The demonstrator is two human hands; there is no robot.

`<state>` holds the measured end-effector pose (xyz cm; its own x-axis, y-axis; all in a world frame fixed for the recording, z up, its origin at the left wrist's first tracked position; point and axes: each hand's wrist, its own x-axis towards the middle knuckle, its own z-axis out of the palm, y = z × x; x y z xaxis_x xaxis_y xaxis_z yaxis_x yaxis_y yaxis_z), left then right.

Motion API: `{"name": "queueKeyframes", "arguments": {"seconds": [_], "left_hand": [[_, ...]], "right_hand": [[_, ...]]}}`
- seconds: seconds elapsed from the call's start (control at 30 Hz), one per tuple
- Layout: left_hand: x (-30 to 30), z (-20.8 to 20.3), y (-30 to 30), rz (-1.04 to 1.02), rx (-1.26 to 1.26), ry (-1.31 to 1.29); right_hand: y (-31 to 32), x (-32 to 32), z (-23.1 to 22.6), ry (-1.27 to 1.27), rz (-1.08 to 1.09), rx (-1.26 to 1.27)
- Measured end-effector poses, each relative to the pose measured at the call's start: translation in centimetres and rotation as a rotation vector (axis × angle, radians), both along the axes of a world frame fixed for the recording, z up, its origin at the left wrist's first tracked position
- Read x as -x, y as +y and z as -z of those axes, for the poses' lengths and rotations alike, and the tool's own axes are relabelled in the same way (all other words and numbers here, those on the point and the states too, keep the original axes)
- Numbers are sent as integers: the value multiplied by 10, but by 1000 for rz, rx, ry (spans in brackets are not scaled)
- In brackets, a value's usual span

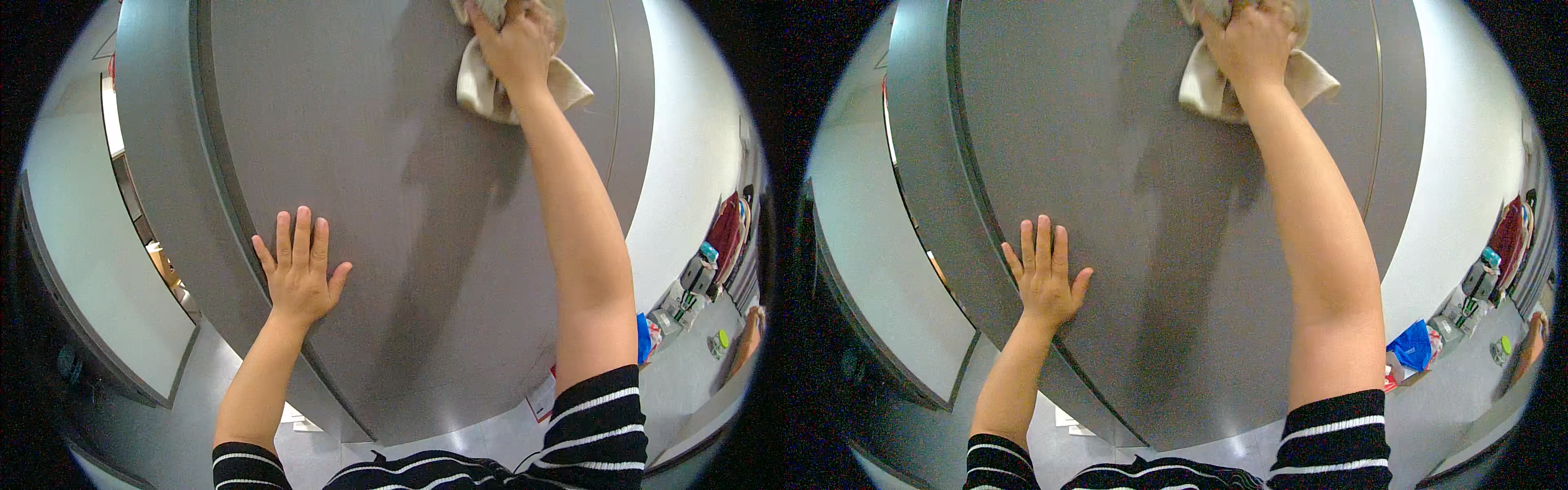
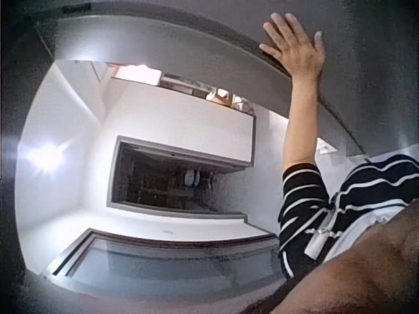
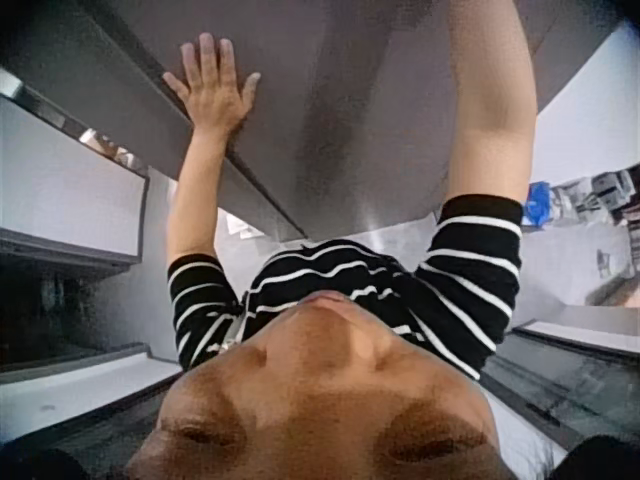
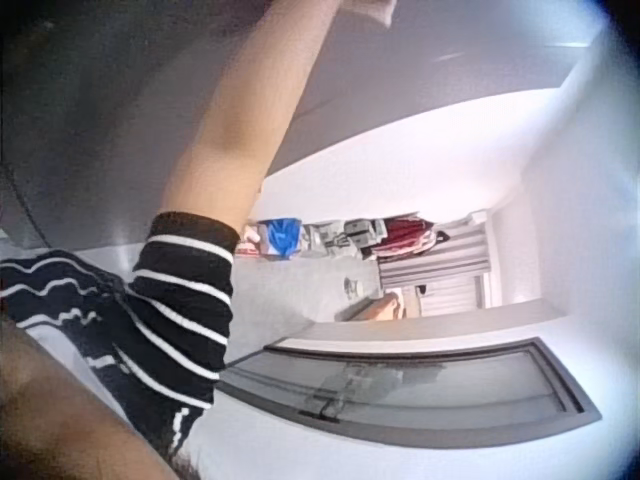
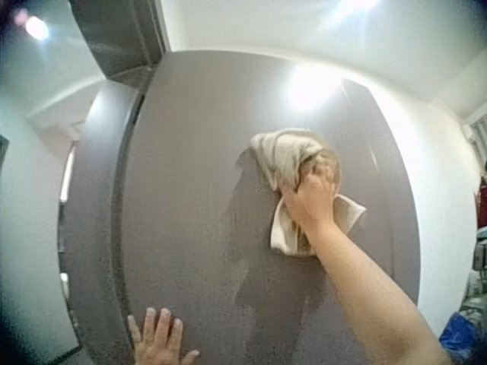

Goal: The person sits on the floor and wipes a white stand with a cloth, then stands to wipe a large white wardrobe and a glass door. The person also wipes a bedside table and a wall socket.

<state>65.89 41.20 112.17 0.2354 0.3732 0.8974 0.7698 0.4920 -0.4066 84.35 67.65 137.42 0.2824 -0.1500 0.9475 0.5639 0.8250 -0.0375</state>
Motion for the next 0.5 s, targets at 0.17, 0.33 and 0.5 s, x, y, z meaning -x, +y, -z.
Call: {"name": "queueKeyframes", "arguments": {"seconds": [0.17,0.33,0.5], "left_hand": [[2,-1,1,21,19,-20],[23,27,-22,119,96,-29],[9,55,-19,143,178,7]], "right_hand": [[-48,42,55,-198,-178,-360],[-72,62,275,-642,-402,-297],[-19,-25,452,-1370,-367,-384]]}}
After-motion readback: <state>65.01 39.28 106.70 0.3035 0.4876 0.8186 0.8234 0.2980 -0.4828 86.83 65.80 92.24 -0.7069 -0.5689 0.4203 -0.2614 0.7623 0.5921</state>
